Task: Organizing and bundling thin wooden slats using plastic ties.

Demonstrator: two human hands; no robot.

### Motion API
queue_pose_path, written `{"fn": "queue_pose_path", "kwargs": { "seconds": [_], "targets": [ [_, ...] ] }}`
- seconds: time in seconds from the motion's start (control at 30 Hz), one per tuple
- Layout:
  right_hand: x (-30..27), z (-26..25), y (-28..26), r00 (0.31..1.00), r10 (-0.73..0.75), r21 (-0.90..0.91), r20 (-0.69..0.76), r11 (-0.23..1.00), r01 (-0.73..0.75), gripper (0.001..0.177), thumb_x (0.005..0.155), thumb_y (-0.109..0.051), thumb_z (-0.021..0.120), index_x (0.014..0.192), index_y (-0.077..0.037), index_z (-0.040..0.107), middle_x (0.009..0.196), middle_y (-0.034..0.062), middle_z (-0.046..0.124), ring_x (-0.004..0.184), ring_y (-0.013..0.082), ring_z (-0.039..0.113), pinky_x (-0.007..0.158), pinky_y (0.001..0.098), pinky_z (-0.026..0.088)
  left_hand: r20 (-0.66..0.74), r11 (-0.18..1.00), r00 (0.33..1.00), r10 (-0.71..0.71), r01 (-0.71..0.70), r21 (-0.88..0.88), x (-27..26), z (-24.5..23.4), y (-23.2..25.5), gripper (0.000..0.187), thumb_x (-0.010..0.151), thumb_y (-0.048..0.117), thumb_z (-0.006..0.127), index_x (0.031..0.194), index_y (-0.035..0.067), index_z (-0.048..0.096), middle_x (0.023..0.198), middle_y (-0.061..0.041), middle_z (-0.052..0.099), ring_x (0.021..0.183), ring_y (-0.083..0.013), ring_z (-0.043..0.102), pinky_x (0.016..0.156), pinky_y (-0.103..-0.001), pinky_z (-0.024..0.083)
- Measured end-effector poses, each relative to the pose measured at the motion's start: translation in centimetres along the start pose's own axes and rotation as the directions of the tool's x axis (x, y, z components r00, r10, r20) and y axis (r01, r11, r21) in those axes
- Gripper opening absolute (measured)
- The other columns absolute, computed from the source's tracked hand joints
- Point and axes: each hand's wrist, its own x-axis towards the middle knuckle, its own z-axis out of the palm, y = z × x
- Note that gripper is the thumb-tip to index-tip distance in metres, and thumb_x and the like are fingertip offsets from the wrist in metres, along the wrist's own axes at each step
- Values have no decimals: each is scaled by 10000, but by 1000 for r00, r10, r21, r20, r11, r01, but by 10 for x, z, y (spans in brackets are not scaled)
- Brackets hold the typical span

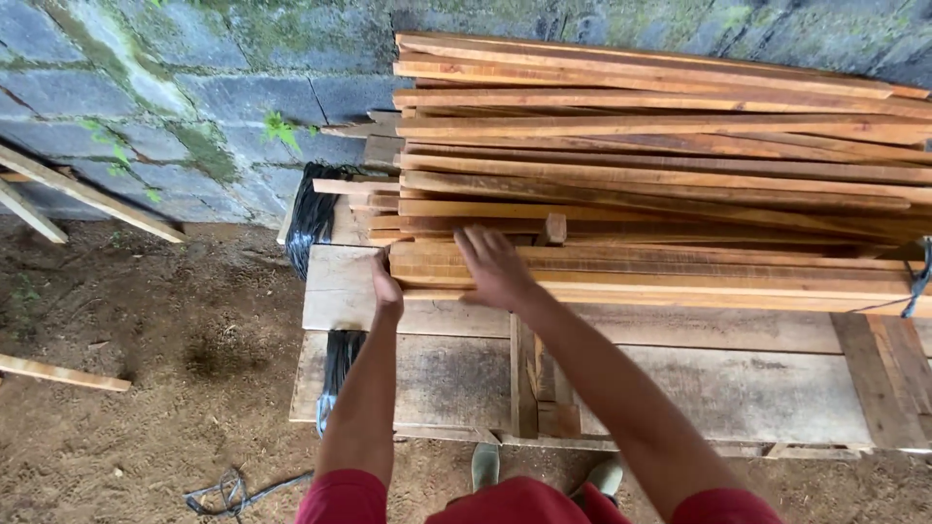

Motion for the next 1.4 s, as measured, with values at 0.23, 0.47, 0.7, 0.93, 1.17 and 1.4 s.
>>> {"fn": "queue_pose_path", "kwargs": {
  "seconds": [0.23, 0.47, 0.7, 0.93, 1.17, 1.4],
  "targets": [
    [12, 34, -5, 967, 221, -289, 131, 941, -176, 961, 551, -577, 830, 1301, -106, 459, 1020, 103, 599, 939, 331, 653, 719, 490, 501, -138, 984, 988, 67, -88, -154, 65, -42, -85, 528, 955, 488, 410, 1274, 177, 692, 1203, -101, 672, 1148, -294, 608, 1065, -444, 449],
    [13, 28, -4, 984, 166, -272, 69, 952, -142, 901, 554, -567, 832, 1241, -76, 517, 969, 118, 625, 925, 342, 668, 694, 486, 511, -131, 975, 991, 4, -33, -218, 48, -39, -60, 558, 943, 518, 334, 1179, 243, 758, 1178, -5, 736, 1123, -228, 671, 1036, -383, 470],
    [14, 25, -1, 984, 176, -260, 27, 952, -163, 917, 554, -564, 864, 1245, -73, 516, 970, 136, 653, 934, 334, 679, 730, 473, 535, -128, 991, 991, -49, 32, -127, 51, -46, -86, 509, 956, 488, 430, 1312, 255, 708, 1283, -15, 686, 1218, -250, 604, 1081, -444, 426],
    [23, 18, 4, 989, 143, -231, 46, 964, -129, 895, 529, -497, 871, 1220, -48, 522, 929, 139, 645, 915, 346, 688, 770, 482, 546, -249, 993, 965, -87, 64, -98, 112, -90, -132, 499, 861, 641, 439, 1095, 312, 732, 960, -42, 733, 750, -277, 686, 589, -407, 483],
    [19, 11, -9, 988, 130, -304, -77, 941, -148, 863, 431, -499, 845, 1137, -85, 571, 880, 93, 623, 864, 301, 678, 755, 458, 539, -223, 977, 961, -165, 127, -173, 109, -86, -114, 436, 802, 604, 566, 1041, 292, 756, 992, -81, 740, 784, -331, 716, 644, -427, 526],
    [19, -3, 8, 979, 202, 84, -2, 976, -201, 853, 625, -454, 833, 1318, -54, 536, 1114, 184, 659, 1094, 393, 670, 894, 517, 536, -151, 981, 978, -142, 160, 111, 67, -39, -25, 382, 971, 492, 555, 1177, 210, 709, 1107, -107, 730, 954, -355, 713, 789, -482, 562]
  ]
}}
